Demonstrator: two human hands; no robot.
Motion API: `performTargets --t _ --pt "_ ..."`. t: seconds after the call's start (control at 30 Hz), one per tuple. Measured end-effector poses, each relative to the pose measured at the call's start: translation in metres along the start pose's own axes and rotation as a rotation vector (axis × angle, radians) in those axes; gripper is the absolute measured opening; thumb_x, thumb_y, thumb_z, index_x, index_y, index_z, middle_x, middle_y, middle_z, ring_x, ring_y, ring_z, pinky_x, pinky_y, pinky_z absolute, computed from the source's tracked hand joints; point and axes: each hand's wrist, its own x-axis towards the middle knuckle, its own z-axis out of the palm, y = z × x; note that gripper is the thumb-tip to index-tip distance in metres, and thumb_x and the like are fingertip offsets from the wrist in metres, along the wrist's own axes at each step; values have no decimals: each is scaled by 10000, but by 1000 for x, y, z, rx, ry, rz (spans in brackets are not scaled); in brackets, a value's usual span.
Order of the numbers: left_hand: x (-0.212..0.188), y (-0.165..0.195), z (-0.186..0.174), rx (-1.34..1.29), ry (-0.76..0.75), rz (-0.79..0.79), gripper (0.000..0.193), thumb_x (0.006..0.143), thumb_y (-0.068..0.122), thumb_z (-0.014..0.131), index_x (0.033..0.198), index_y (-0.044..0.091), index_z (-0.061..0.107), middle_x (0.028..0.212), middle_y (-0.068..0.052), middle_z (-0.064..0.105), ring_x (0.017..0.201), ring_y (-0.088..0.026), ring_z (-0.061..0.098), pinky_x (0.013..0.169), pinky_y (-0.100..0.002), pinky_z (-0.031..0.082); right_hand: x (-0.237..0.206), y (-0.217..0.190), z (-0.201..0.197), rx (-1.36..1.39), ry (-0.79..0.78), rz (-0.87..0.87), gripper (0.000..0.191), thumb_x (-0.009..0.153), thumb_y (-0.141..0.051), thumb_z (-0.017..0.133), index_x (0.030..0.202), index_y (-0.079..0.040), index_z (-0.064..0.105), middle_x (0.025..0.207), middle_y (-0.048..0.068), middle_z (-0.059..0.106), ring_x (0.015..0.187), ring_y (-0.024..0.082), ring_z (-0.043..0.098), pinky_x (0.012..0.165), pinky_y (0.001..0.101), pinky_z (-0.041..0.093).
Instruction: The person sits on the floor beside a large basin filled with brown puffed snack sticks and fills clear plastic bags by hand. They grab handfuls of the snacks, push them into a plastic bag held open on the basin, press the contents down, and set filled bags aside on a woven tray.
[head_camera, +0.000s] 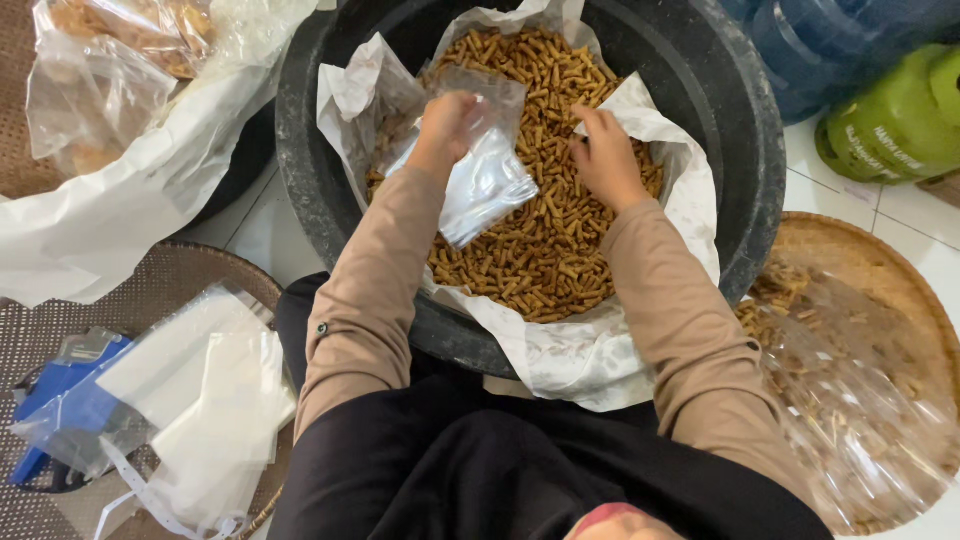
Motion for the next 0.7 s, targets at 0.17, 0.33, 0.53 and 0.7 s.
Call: performTargets --t 0.17,0.33,0.53,0.7 --pt "-10 -49 1 24 -242 -81 131 1009 128 670 1015 15 604 883 -56 666 751 -143 648 643 -240 554 -1 -18 -10 28 508 -256 481 1087 -64 599 1528 -43 407 1446 196 504 1307 400 564 1152 474 468" --pt "-34 -108 -2 148 -216 -402 445 981 553 576 966 111 626 696 36 515 477 -47 447 361 -155 354 -12 -24 4 196 690 -531 481 1109 -192 526 1523 -98 300 1418 198 437 1191 310 609 1074 478 506" --pt "-68 -140 11 352 -553 -774 379 991 545 544 1034 170 519 779 5 530 492 -36 366 357 -151 259 -26 -15 21 183 419 -376 409 1076 -219 527 1466 -163 421 1370 170 566 1008 330 671 683 327 589" --pt "-88 -121 13 671 -638 -662 357 1030 445 583 1177 121 551 877 -31 544 491 -22 321 354 -156 238 -19 -11 20 357 597 -476 453 1147 -247 503 1517 -102 287 1376 209 500 892 257 632 774 349 588"
